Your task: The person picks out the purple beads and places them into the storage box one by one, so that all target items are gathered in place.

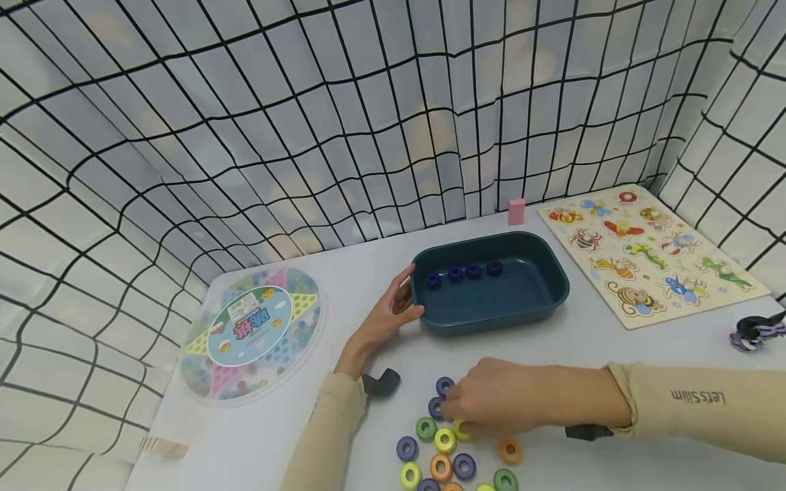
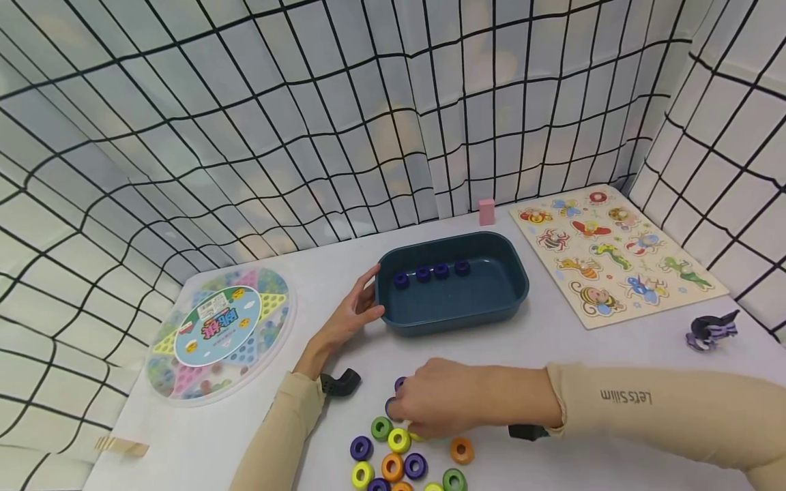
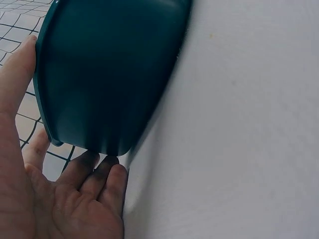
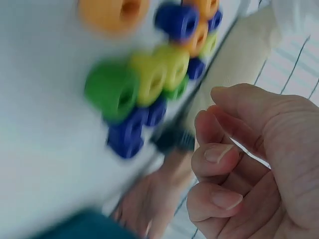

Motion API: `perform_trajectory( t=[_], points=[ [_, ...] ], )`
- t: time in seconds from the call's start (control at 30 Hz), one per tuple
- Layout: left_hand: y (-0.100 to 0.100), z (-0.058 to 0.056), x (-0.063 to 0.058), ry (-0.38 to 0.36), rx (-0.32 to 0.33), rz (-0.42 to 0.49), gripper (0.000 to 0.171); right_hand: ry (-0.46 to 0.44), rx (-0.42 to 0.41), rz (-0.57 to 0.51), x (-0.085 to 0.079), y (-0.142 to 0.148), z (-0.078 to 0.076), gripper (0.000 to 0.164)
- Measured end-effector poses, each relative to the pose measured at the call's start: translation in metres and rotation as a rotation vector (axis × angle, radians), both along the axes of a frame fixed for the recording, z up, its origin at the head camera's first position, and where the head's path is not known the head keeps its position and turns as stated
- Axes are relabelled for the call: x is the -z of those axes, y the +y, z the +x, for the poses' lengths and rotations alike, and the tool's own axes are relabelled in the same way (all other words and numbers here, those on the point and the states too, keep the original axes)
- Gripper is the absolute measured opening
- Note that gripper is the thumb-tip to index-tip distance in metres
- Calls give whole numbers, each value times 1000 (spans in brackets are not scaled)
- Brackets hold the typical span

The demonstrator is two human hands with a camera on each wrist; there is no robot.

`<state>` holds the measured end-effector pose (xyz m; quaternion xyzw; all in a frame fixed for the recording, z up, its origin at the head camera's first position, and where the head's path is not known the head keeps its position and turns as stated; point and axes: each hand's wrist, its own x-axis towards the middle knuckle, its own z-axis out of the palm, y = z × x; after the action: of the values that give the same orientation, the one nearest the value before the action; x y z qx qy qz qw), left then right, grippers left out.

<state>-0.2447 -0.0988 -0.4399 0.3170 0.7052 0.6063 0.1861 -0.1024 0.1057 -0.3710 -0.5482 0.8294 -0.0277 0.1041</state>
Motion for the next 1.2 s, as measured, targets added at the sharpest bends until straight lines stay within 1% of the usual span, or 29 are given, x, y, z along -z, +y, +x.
perform_trajectory(
  t=[0.07,0.13,0.33,0.47,0.6,0.8,0.87,1.0,1.13,1.2],
  points=[
    [0,0,0,-1,-3,0,74,-35,-40,26,5,-3,9,12],
    [0,0,0,1,-3,9,74,-59,-63,54,9,-7,16,10],
    [2,1,-1,0,-1,19,75,-77,-60,119,19,-13,26,12],
    [2,1,-1,-8,1,9,74,-48,-58,141,24,-14,29,17],
    [1,1,-2,-9,-7,-5,74,-6,-64,124,27,-15,31,18],
    [1,1,-1,-3,-12,-4,75,101,-80,99,32,-15,34,15],
    [1,2,-1,1,-10,-1,75,124,-78,95,34,-16,35,16],
    [0,2,-2,8,-13,-2,75,135,-71,99,37,-17,35,18],
    [0,3,-2,5,-10,-6,75,130,-67,116,36,-18,34,20],
    [0,2,-3,3,-8,-8,75,108,-59,127,34,-17,33,20]
  ],
)
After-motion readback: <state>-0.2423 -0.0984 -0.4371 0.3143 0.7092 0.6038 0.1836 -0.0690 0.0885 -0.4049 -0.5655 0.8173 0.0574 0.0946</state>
